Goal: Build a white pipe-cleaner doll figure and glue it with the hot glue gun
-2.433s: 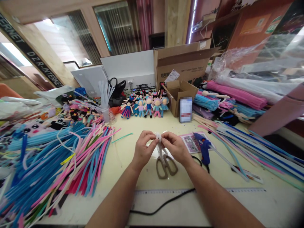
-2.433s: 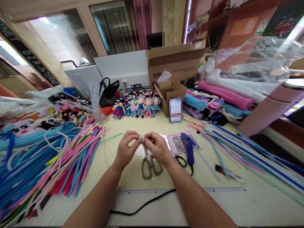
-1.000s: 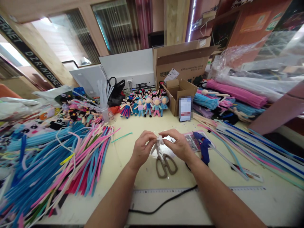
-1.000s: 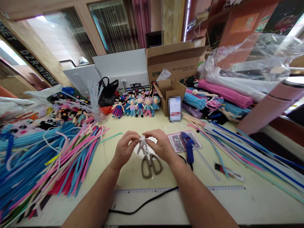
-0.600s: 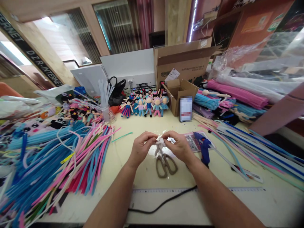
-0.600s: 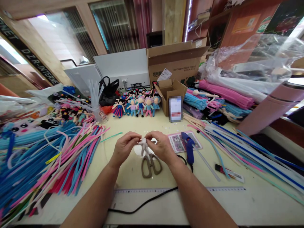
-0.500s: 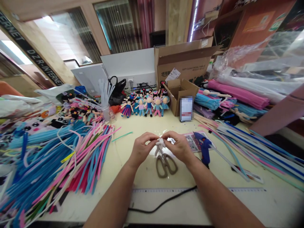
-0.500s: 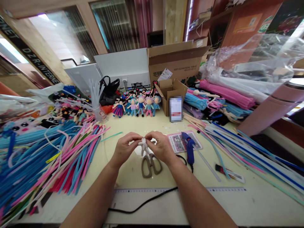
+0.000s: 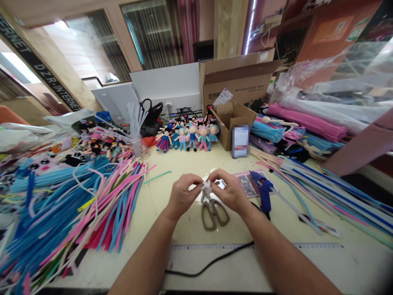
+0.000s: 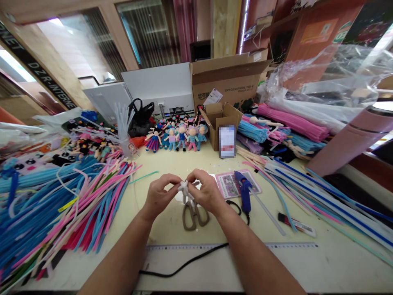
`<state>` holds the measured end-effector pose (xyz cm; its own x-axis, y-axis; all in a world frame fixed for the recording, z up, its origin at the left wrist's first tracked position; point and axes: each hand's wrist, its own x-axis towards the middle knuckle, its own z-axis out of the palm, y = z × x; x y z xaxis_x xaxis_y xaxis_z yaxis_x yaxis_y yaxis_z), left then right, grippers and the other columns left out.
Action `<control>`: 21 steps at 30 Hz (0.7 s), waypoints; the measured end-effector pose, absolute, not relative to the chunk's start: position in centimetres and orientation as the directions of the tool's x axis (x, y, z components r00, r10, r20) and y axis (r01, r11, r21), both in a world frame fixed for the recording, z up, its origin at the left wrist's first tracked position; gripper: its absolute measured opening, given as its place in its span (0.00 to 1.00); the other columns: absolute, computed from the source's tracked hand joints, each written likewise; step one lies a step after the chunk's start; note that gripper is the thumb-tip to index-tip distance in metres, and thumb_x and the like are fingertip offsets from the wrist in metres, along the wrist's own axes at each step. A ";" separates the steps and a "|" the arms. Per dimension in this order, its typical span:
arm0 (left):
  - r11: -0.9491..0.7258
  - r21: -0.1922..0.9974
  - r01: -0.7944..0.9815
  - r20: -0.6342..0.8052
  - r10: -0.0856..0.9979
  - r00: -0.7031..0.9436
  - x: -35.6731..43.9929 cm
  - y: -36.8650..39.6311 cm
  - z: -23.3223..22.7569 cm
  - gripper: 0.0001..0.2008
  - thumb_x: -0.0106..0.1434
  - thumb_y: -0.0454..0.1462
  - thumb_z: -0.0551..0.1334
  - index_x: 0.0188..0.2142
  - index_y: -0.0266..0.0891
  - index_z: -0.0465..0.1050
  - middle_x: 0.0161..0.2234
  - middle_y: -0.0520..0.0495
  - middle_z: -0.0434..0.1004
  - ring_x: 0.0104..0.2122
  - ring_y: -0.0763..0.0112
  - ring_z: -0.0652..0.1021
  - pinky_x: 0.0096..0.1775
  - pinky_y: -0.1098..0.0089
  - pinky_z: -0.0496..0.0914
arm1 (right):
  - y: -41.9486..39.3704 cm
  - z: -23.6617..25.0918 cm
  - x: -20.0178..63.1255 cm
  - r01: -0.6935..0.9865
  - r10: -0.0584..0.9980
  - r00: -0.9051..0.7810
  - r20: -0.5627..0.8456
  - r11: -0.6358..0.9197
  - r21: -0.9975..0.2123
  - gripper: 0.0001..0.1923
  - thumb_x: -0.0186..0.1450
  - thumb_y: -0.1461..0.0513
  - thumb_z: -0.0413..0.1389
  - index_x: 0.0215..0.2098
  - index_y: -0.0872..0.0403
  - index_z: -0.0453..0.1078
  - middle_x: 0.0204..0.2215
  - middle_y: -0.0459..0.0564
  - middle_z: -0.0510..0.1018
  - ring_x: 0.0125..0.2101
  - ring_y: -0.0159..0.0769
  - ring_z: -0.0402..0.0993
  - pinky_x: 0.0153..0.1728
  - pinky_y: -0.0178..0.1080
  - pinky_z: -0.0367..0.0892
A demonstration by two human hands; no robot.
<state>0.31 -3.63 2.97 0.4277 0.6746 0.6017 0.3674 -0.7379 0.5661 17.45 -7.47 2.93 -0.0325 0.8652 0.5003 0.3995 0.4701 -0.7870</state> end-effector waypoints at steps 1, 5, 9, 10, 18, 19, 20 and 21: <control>-0.742 0.559 0.370 0.615 0.670 0.416 0.4 -3.6 2.9 0.02 0.58 0.34 0.61 0.31 0.40 0.72 0.28 0.49 0.77 0.30 0.71 0.75 0.35 0.70 0.69 | -7.4 2.9 17.4 0.393 0.864 -0.025 0.502 0.471 -0.790 0.02 0.60 0.65 0.54 0.29 0.53 0.67 0.27 0.45 0.73 0.29 0.32 0.68 0.32 0.35 0.62; -0.730 0.561 0.389 0.644 0.681 0.349 0.6 -3.5 2.4 0.02 0.57 0.32 0.61 0.29 0.40 0.71 0.27 0.50 0.76 0.30 0.72 0.75 0.34 0.71 0.69 | -7.2 2.5 17.4 0.365 0.873 0.013 0.487 0.449 -0.815 0.03 0.58 0.67 0.54 0.28 0.54 0.65 0.26 0.45 0.72 0.28 0.31 0.67 0.31 0.35 0.62; -0.700 0.604 0.380 0.606 0.714 0.351 0.7 -3.4 2.4 0.05 0.57 0.32 0.61 0.34 0.40 0.73 0.30 0.51 0.77 0.30 0.73 0.75 0.34 0.72 0.69 | -6.8 2.2 17.6 0.333 0.882 -0.043 0.469 0.456 -0.826 0.05 0.59 0.68 0.53 0.33 0.53 0.68 0.29 0.45 0.73 0.31 0.32 0.68 0.34 0.35 0.63; -0.697 0.614 0.372 0.596 0.717 0.361 0.7 -3.4 2.5 0.06 0.57 0.33 0.62 0.36 0.40 0.73 0.31 0.50 0.77 0.31 0.73 0.75 0.35 0.72 0.69 | -6.8 2.2 17.7 0.322 0.881 -0.061 0.468 0.461 -0.827 0.05 0.59 0.67 0.54 0.33 0.53 0.68 0.29 0.45 0.73 0.31 0.32 0.68 0.35 0.35 0.63; -0.660 0.628 0.412 0.569 0.751 0.335 1.0 -3.6 2.9 0.05 0.54 0.28 0.59 0.28 0.39 0.71 0.26 0.53 0.75 0.28 0.75 0.73 0.33 0.74 0.67 | -6.7 2.4 17.8 0.380 0.905 0.007 0.426 0.391 -0.838 0.04 0.60 0.68 0.54 0.28 0.54 0.69 0.24 0.44 0.73 0.27 0.30 0.68 0.30 0.34 0.62; -0.649 0.636 0.418 0.561 0.761 0.327 1.1 -3.5 2.9 0.05 0.53 0.28 0.59 0.28 0.39 0.71 0.26 0.53 0.75 0.27 0.76 0.73 0.33 0.74 0.67 | -6.7 2.4 17.9 0.382 0.907 0.017 0.421 0.383 -0.841 0.04 0.60 0.67 0.53 0.28 0.54 0.69 0.24 0.44 0.74 0.27 0.31 0.69 0.30 0.34 0.62; -0.633 0.649 0.422 0.550 0.773 0.315 1.1 -3.4 2.8 0.05 0.53 0.28 0.59 0.28 0.39 0.71 0.26 0.53 0.75 0.27 0.76 0.73 0.33 0.74 0.67 | -6.6 2.3 17.9 0.382 0.905 0.034 0.424 0.381 -0.842 0.04 0.60 0.67 0.53 0.29 0.54 0.69 0.26 0.45 0.74 0.28 0.31 0.69 0.31 0.34 0.63; -0.615 0.667 0.420 0.542 0.788 0.292 1.1 -3.3 2.7 0.05 0.54 0.29 0.60 0.28 0.39 0.71 0.26 0.53 0.75 0.27 0.76 0.73 0.33 0.74 0.67 | -6.5 2.2 17.9 0.388 0.895 0.062 0.442 0.386 -0.837 0.04 0.60 0.67 0.53 0.31 0.54 0.70 0.28 0.46 0.75 0.30 0.32 0.70 0.33 0.35 0.63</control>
